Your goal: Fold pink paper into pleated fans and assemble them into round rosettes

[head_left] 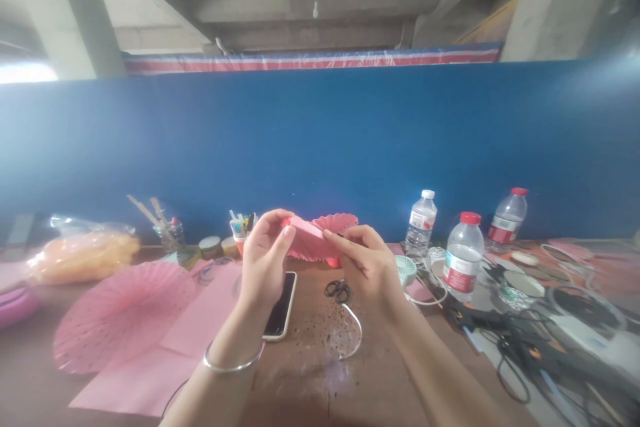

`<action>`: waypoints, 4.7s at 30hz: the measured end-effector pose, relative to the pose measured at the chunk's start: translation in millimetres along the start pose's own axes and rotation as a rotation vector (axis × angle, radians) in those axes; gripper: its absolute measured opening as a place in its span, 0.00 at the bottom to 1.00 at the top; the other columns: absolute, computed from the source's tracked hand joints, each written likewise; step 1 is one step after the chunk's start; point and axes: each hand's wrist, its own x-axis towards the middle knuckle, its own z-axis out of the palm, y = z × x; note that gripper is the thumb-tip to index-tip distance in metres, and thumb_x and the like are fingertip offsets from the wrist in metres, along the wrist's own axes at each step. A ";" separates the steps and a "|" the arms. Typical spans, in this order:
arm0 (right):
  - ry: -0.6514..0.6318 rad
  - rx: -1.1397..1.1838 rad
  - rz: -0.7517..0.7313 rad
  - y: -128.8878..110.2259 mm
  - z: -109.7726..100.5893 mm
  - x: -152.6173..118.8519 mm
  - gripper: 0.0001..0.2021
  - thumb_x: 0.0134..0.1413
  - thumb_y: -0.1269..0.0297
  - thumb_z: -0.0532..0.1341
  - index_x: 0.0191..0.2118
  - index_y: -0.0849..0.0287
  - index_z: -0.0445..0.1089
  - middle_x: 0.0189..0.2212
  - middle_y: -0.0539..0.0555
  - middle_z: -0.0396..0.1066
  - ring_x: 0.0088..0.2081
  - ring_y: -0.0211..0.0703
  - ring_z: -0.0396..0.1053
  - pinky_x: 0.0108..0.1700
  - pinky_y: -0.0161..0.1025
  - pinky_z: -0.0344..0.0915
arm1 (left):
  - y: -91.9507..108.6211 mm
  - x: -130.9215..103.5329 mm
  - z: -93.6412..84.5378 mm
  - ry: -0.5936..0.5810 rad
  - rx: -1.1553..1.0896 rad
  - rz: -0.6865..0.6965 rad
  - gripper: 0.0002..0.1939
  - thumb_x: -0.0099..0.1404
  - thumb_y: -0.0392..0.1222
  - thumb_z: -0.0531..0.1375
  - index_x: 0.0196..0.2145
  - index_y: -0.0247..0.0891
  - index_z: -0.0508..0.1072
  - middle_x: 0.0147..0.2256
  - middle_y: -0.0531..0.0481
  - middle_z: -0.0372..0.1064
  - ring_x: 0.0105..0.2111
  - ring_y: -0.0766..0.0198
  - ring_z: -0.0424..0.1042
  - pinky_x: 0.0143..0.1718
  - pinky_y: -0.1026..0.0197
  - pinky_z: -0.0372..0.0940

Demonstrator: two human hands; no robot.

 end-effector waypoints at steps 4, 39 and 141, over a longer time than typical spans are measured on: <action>-0.011 -0.014 -0.014 -0.1 0.9 -1.0 0.20 0.56 0.74 0.52 0.50 0.45 0.66 0.35 0.53 0.63 0.36 0.41 0.62 0.37 0.43 0.64 | -0.5 -0.4 0.5 0.020 -0.004 0.029 0.10 0.56 0.40 0.61 0.37 0.38 0.69 0.35 0.47 0.68 0.36 0.64 0.69 0.37 0.62 0.64; 0.292 0.207 0.225 -15.1 -16.7 8.1 0.05 0.53 0.67 0.58 0.30 0.58 0.71 0.31 0.54 0.69 0.34 0.42 0.68 0.34 0.39 0.64 | 13.1 -2.9 3.2 -0.013 0.198 0.135 0.07 0.54 0.35 0.62 0.33 0.36 0.72 0.30 0.48 0.73 0.30 0.64 0.71 0.32 0.63 0.66; -0.191 0.807 0.799 -25.8 14.8 4.4 0.11 0.47 0.61 0.60 0.21 0.61 0.66 0.20 0.51 0.69 0.24 0.37 0.65 0.29 0.35 0.58 | -7.9 -22.6 32.2 0.076 0.036 -0.178 0.12 0.61 0.46 0.55 0.40 0.37 0.67 0.29 0.50 0.70 0.13 0.76 0.59 0.09 0.72 0.53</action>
